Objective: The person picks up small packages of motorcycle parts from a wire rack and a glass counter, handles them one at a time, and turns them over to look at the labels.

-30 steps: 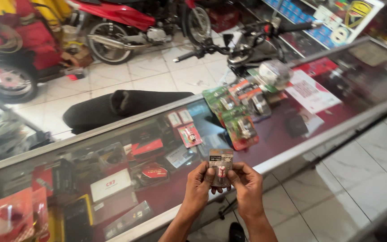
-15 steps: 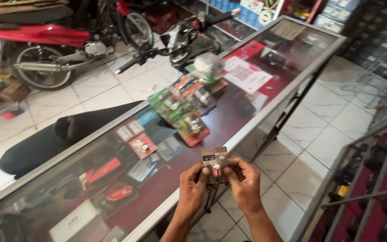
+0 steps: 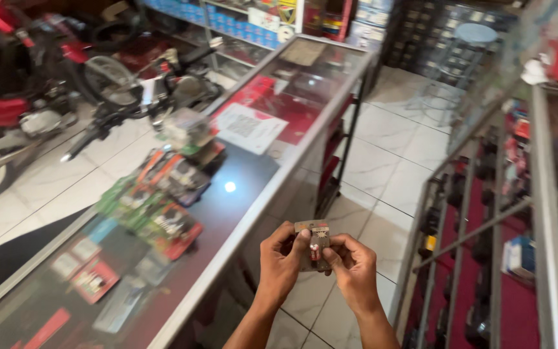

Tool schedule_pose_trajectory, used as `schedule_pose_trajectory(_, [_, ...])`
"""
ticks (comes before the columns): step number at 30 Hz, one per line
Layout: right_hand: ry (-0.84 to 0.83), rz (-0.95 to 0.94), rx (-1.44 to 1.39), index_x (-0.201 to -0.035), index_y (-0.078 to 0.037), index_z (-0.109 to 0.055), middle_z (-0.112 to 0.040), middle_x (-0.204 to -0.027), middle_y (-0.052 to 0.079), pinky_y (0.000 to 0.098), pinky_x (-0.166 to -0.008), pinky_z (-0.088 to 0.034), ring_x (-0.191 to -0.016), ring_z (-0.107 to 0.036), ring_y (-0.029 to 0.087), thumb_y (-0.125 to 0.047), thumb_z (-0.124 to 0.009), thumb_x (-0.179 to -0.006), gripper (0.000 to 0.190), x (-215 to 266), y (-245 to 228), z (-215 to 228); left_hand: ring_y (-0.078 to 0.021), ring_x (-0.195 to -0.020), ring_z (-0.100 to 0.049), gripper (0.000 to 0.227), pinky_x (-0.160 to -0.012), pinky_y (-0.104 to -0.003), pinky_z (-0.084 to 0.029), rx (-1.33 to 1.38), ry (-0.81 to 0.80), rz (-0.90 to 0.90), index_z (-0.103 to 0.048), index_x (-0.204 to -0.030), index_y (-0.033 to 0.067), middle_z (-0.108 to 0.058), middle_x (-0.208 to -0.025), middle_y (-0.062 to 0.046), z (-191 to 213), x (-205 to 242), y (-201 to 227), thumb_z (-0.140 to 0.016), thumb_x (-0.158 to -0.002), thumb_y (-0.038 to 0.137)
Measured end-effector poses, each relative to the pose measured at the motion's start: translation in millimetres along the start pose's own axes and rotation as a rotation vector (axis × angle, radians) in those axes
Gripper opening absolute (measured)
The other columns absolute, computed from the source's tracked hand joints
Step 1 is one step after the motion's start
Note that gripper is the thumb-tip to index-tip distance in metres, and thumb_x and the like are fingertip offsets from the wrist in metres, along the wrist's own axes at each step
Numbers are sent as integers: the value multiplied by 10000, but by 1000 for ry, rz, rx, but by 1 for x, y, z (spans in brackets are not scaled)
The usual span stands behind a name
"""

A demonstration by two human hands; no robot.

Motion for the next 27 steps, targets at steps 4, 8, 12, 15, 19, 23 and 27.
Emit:
schedule_pose_trajectory(4, [58,54,71,-979,41,-712,-723,-818,50,265,-611,-511,-703,-631,94,-46,-683,-948,96,1,-13,54,-62,-749,-625,211,-682,-247,-539,2,-70,48,-730,-982,4,-710,-833,-6,-57,-11,-11,-641,-992,195])
schedule_pose_trajectory(8, [151,130,185,-971,39,-705,-735,-849,49,262,-688,-546,-773,-677,95,-50,-687,-945,94,12,-28,107,-74,-672,-602,180,-616,-241,-525,81,-188,90,-726,-983,4,-692,-791,-19,-118,-20,-25,-666,-985,173])
schedule_pose_trajectory(12, [297,144,155,-1032,41,-702,-748,-902,48,261,-724,-574,-819,-695,88,-44,-669,-944,126,29,-40,155,-49,-694,-588,200,-610,-223,-498,126,-246,11,-684,-1115,57,-687,-845,-2,-174,-25,-41,-698,-928,123])
schedule_pose_trajectory(15, [483,238,181,-1170,52,-712,-672,-882,53,250,-694,-487,-790,-604,84,-80,-678,-985,230,43,-51,181,-60,-741,-611,173,-635,-231,-502,178,-340,-3,-712,-1093,-3,-700,-852,-28,-214,-25,-53,-716,-956,102])
schedule_pose_trajectory(19, [860,335,273,-1206,26,-687,-687,-934,53,240,-680,-481,-801,-614,86,-173,-616,-1003,294,71,-56,201,-73,-788,-647,180,-679,-234,-526,283,-458,112,-690,-1096,-10,-716,-907,-34,-261,-10,-74,-703,-954,101])
schedule_pose_trajectory(23, [1080,453,219,-1160,7,-673,-730,-963,60,245,-730,-526,-837,-666,92,-199,-555,-1035,269,96,-54,221,-82,-807,-650,177,-708,-242,-535,291,-601,184,-699,-1086,-24,-726,-913,-42,-295,19,-91,-709,-956,96])
schedule_pose_trajectory(27, [1214,487,323,-1091,10,-674,-709,-926,43,239,-675,-485,-780,-622,73,-148,-574,-1025,199,107,-49,235,-88,-825,-655,182,-719,-259,-546,373,-729,241,-703,-1090,-26,-716,-910,-40,-314,25,-95,-720,-941,77])
Point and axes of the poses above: each hand's wrist, its own x-axis away from the middle knuckle, its own z-axis out of the back of the hand, y = z × x, the point moved 4 cm from there along -x, towards the middle knuckle
